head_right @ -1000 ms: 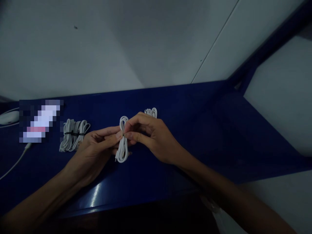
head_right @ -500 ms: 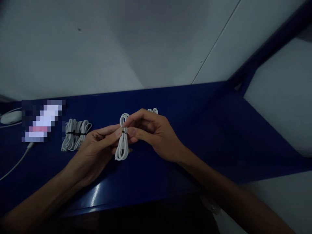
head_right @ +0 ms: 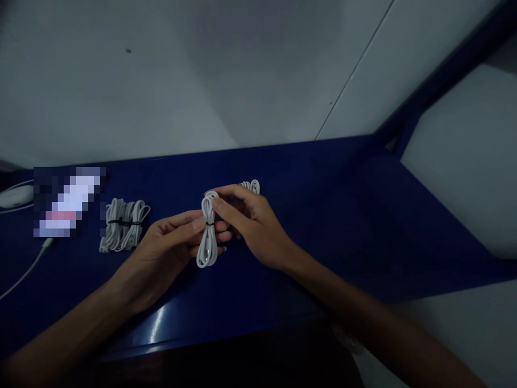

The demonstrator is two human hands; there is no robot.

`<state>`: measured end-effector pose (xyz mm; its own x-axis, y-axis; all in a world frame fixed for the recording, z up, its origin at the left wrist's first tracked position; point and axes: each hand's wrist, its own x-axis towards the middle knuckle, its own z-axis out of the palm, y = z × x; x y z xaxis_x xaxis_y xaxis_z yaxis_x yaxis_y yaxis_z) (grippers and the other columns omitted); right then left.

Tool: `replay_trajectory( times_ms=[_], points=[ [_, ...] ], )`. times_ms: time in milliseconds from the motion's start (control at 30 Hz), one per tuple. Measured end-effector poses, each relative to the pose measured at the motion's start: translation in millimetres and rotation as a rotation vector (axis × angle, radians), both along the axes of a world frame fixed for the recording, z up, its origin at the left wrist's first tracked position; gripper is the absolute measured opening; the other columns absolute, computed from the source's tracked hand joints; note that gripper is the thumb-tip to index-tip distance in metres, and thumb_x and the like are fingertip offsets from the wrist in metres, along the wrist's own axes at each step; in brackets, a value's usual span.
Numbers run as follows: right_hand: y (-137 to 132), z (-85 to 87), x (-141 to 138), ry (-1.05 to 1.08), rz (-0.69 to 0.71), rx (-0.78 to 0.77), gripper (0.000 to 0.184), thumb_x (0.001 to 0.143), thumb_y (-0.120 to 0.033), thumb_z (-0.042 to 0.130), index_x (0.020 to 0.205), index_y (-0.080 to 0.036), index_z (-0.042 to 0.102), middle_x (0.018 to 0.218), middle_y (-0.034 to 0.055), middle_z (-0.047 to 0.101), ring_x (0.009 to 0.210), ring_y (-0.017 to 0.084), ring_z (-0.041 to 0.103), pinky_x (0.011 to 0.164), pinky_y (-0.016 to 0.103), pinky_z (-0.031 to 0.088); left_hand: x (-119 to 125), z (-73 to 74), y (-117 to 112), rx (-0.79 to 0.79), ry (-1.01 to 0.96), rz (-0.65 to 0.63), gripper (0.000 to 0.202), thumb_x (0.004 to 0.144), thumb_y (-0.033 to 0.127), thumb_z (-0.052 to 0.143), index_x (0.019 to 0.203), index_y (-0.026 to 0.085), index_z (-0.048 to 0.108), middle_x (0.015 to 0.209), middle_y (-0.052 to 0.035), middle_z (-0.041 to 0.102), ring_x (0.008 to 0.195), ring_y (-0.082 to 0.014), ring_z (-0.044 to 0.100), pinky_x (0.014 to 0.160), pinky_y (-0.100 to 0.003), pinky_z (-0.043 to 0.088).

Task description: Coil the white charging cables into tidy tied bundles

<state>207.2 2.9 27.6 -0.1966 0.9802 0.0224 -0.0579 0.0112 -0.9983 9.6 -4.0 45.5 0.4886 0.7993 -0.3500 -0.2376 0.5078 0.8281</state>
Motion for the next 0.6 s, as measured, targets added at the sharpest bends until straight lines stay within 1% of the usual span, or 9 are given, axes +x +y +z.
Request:
replay_trajectory(
  times_ms=[167, 267, 400, 500, 600],
  points=[
    [-1.1, 2.3, -2.1, 0.079, 0.071, -0.079, 0.02, 0.104, -0.041, 0.069, 0.11, -0.026, 0.08, 0.089, 0.0016, 0.07, 0.072, 0.013, 0.065, 0.056, 0.023, 0.054, 0.1, 0.8, -0.5, -0.009, 0.03, 0.003, 0.025, 0.099, 0.032, 0.077, 0.119, 0.017, 0.083, 0.113, -0.013, 0.084, 0.109, -0.0257, 0.08, 0.099, -0.035, 0.064],
    [-0.1, 0.8, -2.4, 0.167, 0.108, -0.139, 0.02, 0.102, -0.041, 0.072, 0.108, -0.024, 0.079, 0.085, -0.0003, 0.068, 0.067, 0.01, 0.063, 0.056, 0.021, 0.055, 0.0, 1.5, -0.8, -0.001, 0.036, 0.004, 0.025, 0.098, 0.031, 0.078, 0.118, 0.017, 0.083, 0.111, -0.0127, 0.084, 0.106, -0.0254, 0.081, 0.1, -0.038, 0.064],
    [1.8, -1.7, -1.8, 0.227, 0.14, -0.198, 0.023, 0.101, -0.043, 0.074, 0.108, -0.022, 0.078, 0.083, -0.001, 0.066, 0.063, 0.009, 0.061, 0.054, 0.02, 0.054, 0.6, 2.4, -1.0, 0.0, 0.039, 0.013, 0.024, 0.097, 0.031, 0.079, 0.116, 0.017, 0.084, 0.109, -0.0123, 0.084, 0.104, -0.0244, 0.081, 0.1, -0.037, 0.064],
    [4.5, -4.0, 0.3, 0.227, 0.11, -0.202, 0.024, 0.098, -0.045, 0.078, 0.105, -0.021, 0.076, 0.084, -0.0011, 0.064, 0.06, 0.007, 0.055, 0.049, 0.018, 0.046, 1.1, 1.6, 0.0, 0.002, 0.034, 0.019, 0.026, 0.098, 0.032, 0.078, 0.118, 0.016, 0.084, 0.109, -0.0124, 0.084, 0.104, -0.0245, 0.081, 0.098, -0.035, 0.065],
    [8.5, -6.9, 4.0, 0.245, 0.035, -0.13, 0.024, 0.094, -0.042, 0.083, 0.101, -0.021, 0.074, 0.078, -0.0032, 0.06, 0.057, 0.007, 0.048, 0.045, 0.018, 0.039, 0.9, -0.7, 2.7, 0.089, 0.058, 0.06, 0.028, 0.098, 0.034, 0.079, 0.12, 0.017, 0.083, 0.108, -0.0111, 0.084, 0.097, -0.0227, 0.082, 0.092, -0.033, 0.066]
  ],
)
